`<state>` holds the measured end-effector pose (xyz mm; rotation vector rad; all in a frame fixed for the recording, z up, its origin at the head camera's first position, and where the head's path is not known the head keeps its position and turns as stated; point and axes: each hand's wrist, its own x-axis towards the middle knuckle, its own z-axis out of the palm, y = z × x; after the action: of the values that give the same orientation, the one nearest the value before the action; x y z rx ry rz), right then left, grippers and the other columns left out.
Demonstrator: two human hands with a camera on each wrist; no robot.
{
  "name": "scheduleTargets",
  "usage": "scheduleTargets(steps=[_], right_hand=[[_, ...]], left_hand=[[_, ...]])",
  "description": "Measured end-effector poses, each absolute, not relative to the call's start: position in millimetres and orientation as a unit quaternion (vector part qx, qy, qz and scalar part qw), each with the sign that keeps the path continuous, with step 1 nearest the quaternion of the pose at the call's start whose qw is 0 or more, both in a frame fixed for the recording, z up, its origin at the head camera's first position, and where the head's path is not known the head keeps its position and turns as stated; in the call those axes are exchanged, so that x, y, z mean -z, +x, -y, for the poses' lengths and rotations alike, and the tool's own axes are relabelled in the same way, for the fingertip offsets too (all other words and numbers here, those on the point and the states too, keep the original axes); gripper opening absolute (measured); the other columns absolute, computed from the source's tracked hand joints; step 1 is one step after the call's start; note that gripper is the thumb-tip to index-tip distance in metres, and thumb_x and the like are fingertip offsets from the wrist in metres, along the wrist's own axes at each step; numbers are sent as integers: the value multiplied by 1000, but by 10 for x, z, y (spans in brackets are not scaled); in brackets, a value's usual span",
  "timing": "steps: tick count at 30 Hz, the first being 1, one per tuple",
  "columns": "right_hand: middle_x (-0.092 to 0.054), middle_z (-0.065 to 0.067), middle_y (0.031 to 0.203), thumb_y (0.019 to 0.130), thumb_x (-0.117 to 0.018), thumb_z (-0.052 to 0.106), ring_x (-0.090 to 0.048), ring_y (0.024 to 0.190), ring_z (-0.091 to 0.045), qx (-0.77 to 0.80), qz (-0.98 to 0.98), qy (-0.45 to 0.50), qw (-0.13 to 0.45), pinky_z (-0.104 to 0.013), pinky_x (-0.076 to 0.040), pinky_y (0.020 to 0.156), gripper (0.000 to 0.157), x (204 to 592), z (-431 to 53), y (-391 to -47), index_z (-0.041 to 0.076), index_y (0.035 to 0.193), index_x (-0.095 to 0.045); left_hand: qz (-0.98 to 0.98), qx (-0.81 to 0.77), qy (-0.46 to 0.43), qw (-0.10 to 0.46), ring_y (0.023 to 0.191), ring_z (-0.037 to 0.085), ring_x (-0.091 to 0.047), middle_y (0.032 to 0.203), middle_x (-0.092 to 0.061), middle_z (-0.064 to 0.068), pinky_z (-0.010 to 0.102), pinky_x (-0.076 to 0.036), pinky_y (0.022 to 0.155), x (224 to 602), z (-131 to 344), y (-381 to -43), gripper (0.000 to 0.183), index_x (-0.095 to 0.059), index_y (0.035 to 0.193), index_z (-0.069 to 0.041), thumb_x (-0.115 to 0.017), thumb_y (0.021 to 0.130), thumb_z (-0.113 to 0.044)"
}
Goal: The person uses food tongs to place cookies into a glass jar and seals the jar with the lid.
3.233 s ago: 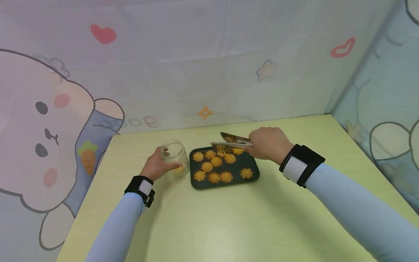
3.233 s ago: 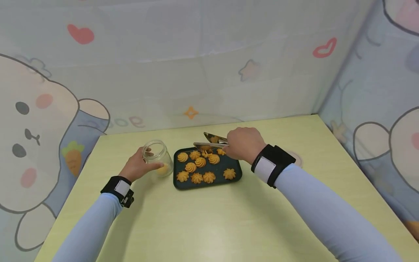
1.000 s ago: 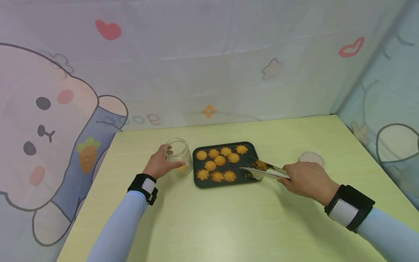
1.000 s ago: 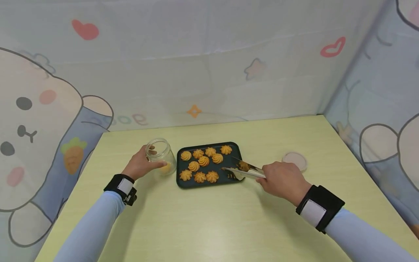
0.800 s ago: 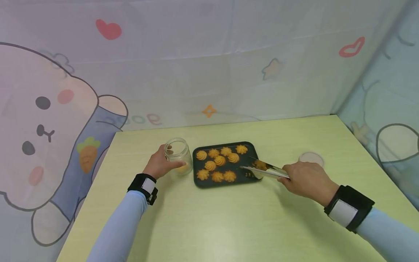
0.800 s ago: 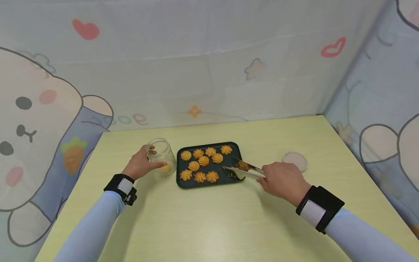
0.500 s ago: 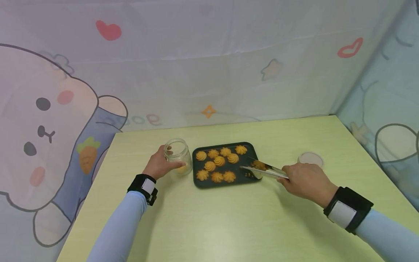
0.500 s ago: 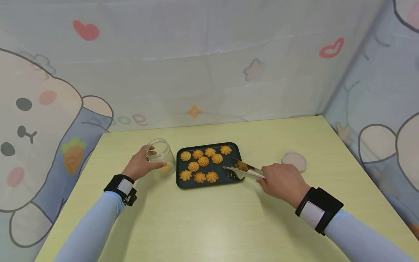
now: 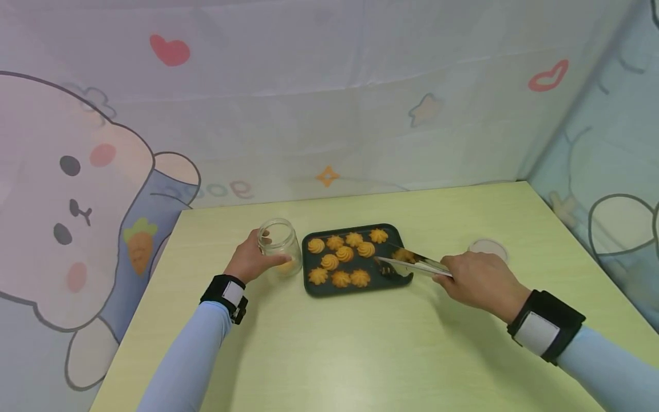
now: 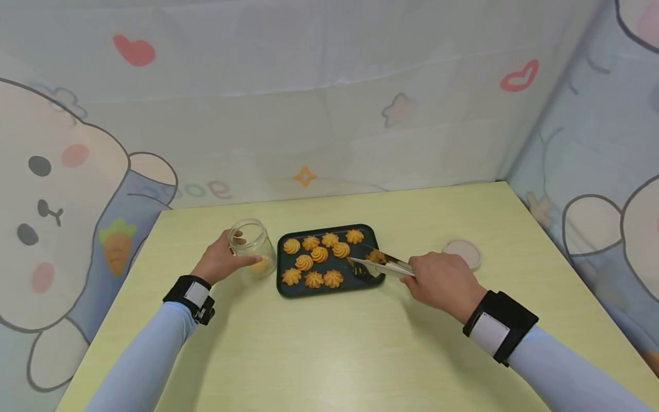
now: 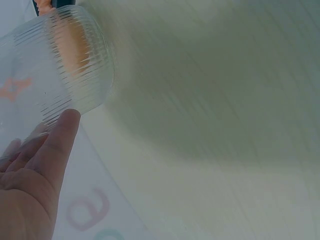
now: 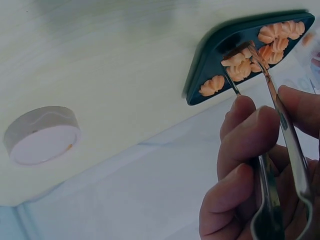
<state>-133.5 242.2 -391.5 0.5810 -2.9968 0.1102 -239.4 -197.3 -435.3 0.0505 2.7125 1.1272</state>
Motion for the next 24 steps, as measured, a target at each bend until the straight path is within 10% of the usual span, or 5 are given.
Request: scheduleTargets(steps=[24], right_hand=[[-43,5,55,91,-74,29,-40,49,-10,-19,976,216,22,-27,-29,43,34,3853,-2347,-1365,16,68,-53]], left_hand=[[-918,-383,16,103,137,40,-49,152,-50,19,53,-43,110,4331,1967,-2389,95,-36,149,-5,-84,80,-49]])
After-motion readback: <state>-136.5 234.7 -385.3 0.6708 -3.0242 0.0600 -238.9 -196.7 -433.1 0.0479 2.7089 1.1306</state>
